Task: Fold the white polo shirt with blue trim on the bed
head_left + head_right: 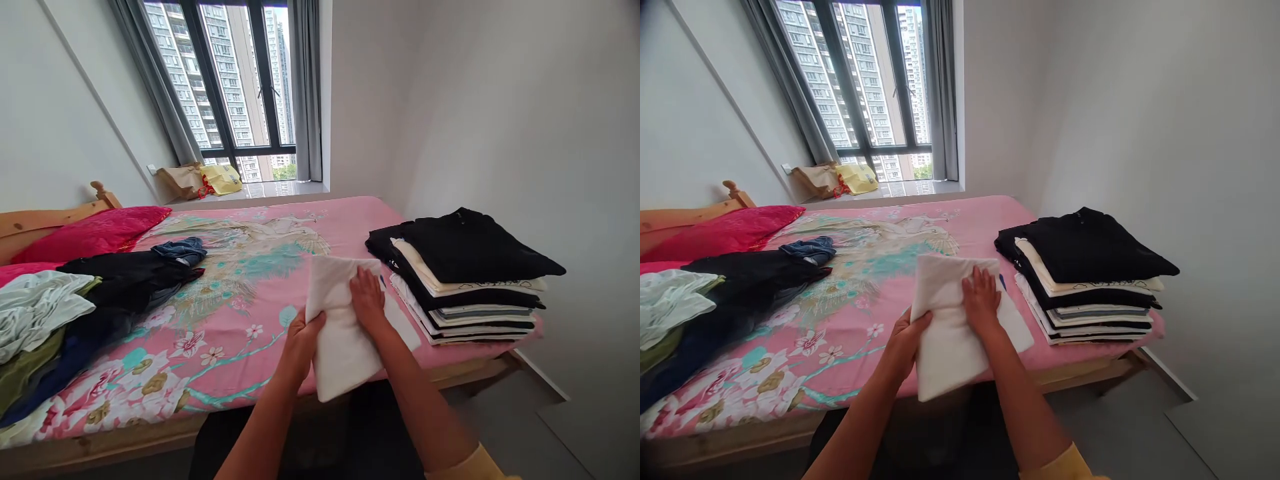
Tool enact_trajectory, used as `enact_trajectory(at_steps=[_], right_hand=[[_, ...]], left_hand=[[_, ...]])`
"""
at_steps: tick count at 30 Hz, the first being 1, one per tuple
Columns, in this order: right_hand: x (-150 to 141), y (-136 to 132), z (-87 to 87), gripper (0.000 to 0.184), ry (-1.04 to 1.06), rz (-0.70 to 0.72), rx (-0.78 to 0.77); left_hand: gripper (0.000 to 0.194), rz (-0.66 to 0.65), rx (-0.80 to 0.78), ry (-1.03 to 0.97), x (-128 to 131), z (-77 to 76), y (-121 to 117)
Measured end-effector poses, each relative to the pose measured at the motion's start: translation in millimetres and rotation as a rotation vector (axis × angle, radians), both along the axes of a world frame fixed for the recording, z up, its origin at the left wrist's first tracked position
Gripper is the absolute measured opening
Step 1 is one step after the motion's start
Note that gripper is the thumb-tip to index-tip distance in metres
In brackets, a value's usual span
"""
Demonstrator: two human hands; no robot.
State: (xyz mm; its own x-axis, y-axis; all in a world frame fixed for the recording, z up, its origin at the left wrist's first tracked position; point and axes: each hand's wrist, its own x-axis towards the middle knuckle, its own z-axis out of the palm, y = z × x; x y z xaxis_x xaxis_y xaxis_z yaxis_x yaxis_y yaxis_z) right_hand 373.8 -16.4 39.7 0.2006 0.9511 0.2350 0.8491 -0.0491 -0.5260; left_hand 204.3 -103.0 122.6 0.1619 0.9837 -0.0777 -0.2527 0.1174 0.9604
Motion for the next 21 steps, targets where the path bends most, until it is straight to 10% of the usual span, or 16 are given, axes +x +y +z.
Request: enact_trajectory(at_steps=[4,7,16,21], right_hand=[[-36,-14,-53.1,0.059,-0.082,0.198,-0.216],[-44,-16,-76.2,0.058,-0.09,0.23,-0.244],[33,-68,-90.7,0.046,0.418,-0.083,0.287],[48,-116,-113.3,0.046,0.806,-0.214,0.163]], left_hand=[[0.048,0.172,-0.351,0.012,-47,-92.2,10],[0.056,0.131,-0.301,0.193,-69,-131.1,0],[0.065,0.149,-0.061,0.987,-98,-152.6,-34],[0.038,0.24,0.42,1.069,-88,-148.1,-19]])
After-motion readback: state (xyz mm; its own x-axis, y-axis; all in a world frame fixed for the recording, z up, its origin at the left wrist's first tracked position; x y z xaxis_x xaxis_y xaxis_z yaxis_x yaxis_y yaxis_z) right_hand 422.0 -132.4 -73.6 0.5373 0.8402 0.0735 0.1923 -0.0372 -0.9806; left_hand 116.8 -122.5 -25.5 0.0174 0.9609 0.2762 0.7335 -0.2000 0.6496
